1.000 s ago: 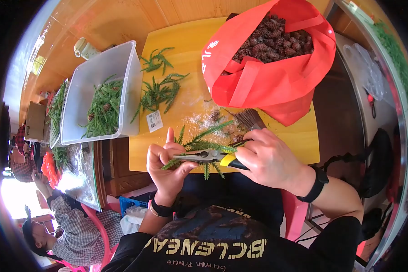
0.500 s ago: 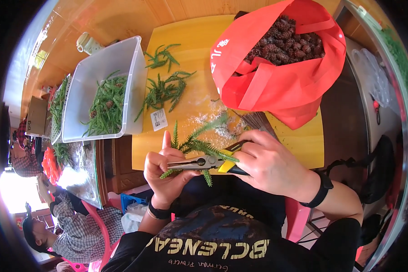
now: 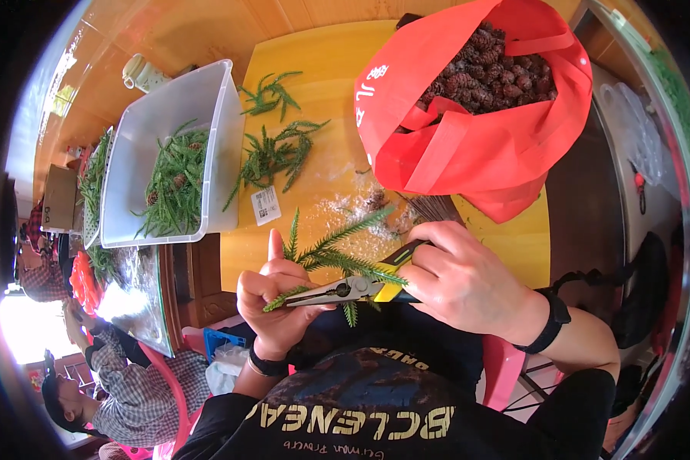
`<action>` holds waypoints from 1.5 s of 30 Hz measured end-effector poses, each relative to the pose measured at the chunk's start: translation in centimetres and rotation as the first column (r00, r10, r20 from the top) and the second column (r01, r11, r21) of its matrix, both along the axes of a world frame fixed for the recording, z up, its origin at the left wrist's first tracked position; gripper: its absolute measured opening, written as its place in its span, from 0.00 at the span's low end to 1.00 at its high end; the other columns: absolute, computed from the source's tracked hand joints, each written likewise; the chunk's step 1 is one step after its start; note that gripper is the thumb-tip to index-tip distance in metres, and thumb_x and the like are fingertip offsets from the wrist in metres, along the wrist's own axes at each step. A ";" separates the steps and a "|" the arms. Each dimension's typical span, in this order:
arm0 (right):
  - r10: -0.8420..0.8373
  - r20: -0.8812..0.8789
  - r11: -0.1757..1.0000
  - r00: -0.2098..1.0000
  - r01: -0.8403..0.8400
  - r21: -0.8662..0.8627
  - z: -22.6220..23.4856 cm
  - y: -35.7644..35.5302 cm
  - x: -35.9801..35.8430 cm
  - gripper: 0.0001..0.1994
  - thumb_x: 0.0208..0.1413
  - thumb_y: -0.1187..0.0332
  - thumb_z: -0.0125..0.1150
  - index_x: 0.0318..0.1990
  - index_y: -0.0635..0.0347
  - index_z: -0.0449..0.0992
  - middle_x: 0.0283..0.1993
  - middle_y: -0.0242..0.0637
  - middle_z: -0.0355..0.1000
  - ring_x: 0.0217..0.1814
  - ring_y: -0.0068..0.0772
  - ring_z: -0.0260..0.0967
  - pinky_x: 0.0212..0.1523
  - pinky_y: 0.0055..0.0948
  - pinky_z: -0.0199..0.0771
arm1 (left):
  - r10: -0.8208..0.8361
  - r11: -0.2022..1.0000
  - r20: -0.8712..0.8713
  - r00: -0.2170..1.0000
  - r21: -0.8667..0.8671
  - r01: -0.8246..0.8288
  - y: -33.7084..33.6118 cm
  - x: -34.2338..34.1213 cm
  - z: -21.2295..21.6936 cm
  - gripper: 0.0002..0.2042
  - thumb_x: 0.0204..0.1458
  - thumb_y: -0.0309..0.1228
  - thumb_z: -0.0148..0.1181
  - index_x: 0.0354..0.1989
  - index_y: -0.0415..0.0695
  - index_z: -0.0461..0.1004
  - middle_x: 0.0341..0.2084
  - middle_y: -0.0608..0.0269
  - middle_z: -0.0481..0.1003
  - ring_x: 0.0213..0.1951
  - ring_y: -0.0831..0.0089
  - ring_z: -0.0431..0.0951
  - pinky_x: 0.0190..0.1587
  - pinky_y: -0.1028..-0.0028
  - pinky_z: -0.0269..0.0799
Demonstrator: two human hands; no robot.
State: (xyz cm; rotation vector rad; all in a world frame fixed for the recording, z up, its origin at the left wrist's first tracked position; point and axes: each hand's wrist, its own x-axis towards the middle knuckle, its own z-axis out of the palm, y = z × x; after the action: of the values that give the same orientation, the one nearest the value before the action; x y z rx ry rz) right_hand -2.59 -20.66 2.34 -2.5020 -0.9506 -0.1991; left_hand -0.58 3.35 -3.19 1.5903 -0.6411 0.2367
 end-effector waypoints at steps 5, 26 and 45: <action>0.012 0.013 1.000 1.000 -0.012 -0.007 -0.6 -0.2 0.3 0.13 0.29 0.70 0.64 0.26 0.62 0.71 0.26 0.35 0.65 0.43 0.39 0.64 0.41 0.35 0.67 | 0.009 0.999 -0.076 0.997 -0.049 -0.013 -0.5 0.0 -0.6 0.27 0.34 0.29 0.73 0.27 0.48 0.51 0.16 0.65 0.73 0.27 0.74 0.73 0.65 0.54 0.36; -0.362 -0.369 0.888 0.856 0.437 0.143 -1.4 -4.5 -0.2 0.12 0.39 0.68 0.64 0.30 0.66 0.73 0.25 0.44 0.67 0.41 0.53 0.66 0.48 0.40 0.64 | 0.110 0.986 0.101 0.989 0.116 -0.122 1.4 0.9 -1.3 0.33 0.32 0.17 0.69 0.49 0.43 0.58 0.18 0.66 0.76 0.27 0.75 0.75 0.65 0.52 0.37; -0.618 -0.223 0.780 0.754 0.551 -0.297 -6.7 -9.7 -4.6 0.14 0.36 0.72 0.66 0.31 0.63 0.68 0.42 0.51 0.67 0.53 0.55 0.59 0.54 0.43 0.61 | 0.012 1.000 0.171 0.985 0.019 -0.015 0.5 0.4 -0.2 0.41 0.38 0.30 0.70 0.58 0.43 0.48 0.23 0.65 0.76 0.31 0.73 0.74 0.63 0.51 0.43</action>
State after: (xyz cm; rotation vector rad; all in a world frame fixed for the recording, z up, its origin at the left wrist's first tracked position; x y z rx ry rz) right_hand -7.16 -30.35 -4.40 -2.8477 -0.0229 0.1158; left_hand -0.21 3.82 -3.34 1.6056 -0.7677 0.3812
